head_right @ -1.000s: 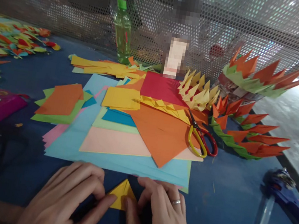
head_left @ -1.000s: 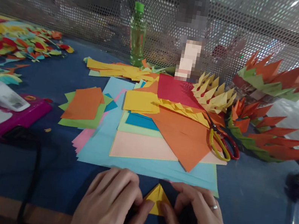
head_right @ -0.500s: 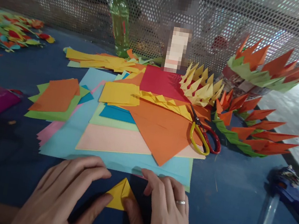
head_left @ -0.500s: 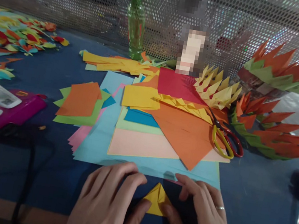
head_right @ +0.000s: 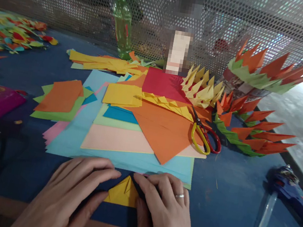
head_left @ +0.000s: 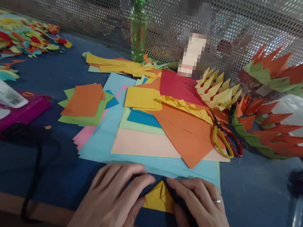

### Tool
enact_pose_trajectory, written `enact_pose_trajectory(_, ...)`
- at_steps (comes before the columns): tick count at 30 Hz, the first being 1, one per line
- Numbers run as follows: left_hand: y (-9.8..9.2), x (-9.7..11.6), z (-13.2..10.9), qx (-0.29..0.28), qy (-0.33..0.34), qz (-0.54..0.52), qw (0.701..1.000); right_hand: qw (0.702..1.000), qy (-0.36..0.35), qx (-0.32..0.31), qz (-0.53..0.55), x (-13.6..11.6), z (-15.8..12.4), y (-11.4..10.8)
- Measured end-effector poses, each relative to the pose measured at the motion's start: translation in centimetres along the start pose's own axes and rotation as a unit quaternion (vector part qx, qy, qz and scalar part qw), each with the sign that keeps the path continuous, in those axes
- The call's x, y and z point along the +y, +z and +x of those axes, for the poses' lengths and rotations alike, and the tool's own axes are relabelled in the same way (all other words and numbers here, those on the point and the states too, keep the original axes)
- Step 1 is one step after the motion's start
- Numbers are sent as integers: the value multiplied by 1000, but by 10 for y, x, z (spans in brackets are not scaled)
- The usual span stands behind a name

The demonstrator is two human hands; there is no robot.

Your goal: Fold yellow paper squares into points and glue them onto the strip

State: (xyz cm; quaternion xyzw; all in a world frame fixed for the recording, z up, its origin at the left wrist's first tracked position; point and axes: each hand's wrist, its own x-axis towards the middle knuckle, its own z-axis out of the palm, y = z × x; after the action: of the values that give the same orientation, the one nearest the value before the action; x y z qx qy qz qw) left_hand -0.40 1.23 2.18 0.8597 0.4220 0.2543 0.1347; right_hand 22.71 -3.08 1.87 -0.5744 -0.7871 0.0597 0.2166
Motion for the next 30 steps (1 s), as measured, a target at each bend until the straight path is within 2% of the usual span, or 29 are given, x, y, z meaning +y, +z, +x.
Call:
enact_pose_trajectory(4, 0, 2, 5, -12, 11, -33, 999, 999, 8, 2, 38, -4, 4, -2)
enact_pose_trajectory(12, -1, 2, 8, 13, 31, -53, 998, 998, 6, -20, 58, -9, 7, -6)
enact_pose_trajectory(17, -3, 7, 7, 18, 16, -67, 997, 997, 11, -14, 77, -13, 7, -4)
enact_pose_trajectory(23, 6, 7, 9, 34, 16, -72, 997, 995, 14, -12, 101, -11, 7, -3)
enact_pose_trajectory(30, 8, 6, 9, 16, 7, -111, 994, 992, 6, -8, 122, -9, 9, -5)
